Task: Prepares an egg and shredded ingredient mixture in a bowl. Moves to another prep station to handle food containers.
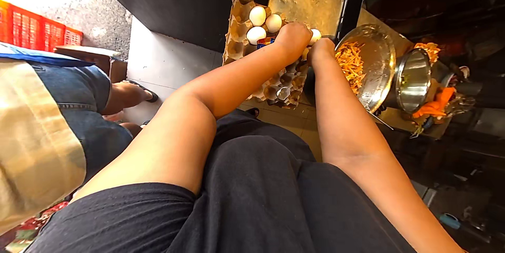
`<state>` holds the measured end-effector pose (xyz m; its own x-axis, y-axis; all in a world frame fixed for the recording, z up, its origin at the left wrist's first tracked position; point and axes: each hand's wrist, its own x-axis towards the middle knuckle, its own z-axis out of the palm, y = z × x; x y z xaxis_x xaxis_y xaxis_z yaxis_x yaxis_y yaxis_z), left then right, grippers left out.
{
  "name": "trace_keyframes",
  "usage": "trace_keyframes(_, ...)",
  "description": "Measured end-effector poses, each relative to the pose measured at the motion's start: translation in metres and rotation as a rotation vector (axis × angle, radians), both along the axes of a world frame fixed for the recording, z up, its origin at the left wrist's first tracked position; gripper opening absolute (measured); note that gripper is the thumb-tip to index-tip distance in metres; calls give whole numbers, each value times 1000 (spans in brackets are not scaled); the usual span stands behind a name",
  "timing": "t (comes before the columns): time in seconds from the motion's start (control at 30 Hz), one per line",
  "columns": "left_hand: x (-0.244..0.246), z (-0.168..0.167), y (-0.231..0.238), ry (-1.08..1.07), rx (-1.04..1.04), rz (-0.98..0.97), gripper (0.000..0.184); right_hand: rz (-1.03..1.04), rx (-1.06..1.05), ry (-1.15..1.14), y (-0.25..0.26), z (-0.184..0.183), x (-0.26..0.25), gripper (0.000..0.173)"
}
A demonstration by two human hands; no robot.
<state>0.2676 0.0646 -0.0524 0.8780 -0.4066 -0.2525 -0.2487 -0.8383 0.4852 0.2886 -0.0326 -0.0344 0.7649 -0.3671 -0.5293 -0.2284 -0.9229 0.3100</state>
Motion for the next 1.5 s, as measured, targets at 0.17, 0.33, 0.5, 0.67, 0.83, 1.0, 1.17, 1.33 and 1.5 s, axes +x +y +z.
trace_keyframes(0.17,2,-6,-2,7,-29,26,34,-13,-7,-11,-4,-4,3,43)
trace_keyframes(0.33,4,-5,3,21,-124,50,43,-60,133,-63,-16,1,6,38)
trace_keyframes(0.5,6,14,7,-3,-209,36,45,-252,526,-113,-42,7,7,32)
trace_keyframes(0.67,2,62,23,-96,-452,105,47,-379,901,-139,-60,34,-4,27)
trace_keyframes(0.83,-14,79,57,-111,-538,265,49,-413,1083,-188,-88,57,-12,25)
trace_keyframes(1.0,-34,39,61,-50,-355,362,48,-55,684,-330,-80,57,-14,25)
trace_keyframes(1.17,-45,30,58,-73,-314,411,45,185,516,-296,-54,40,-4,24)
trace_keyframes(1.33,-65,27,68,-86,-321,438,45,389,378,-222,-28,22,-6,19)
trace_keyframes(1.5,-88,18,80,-86,-338,484,45,498,253,-186,-9,7,-16,23)
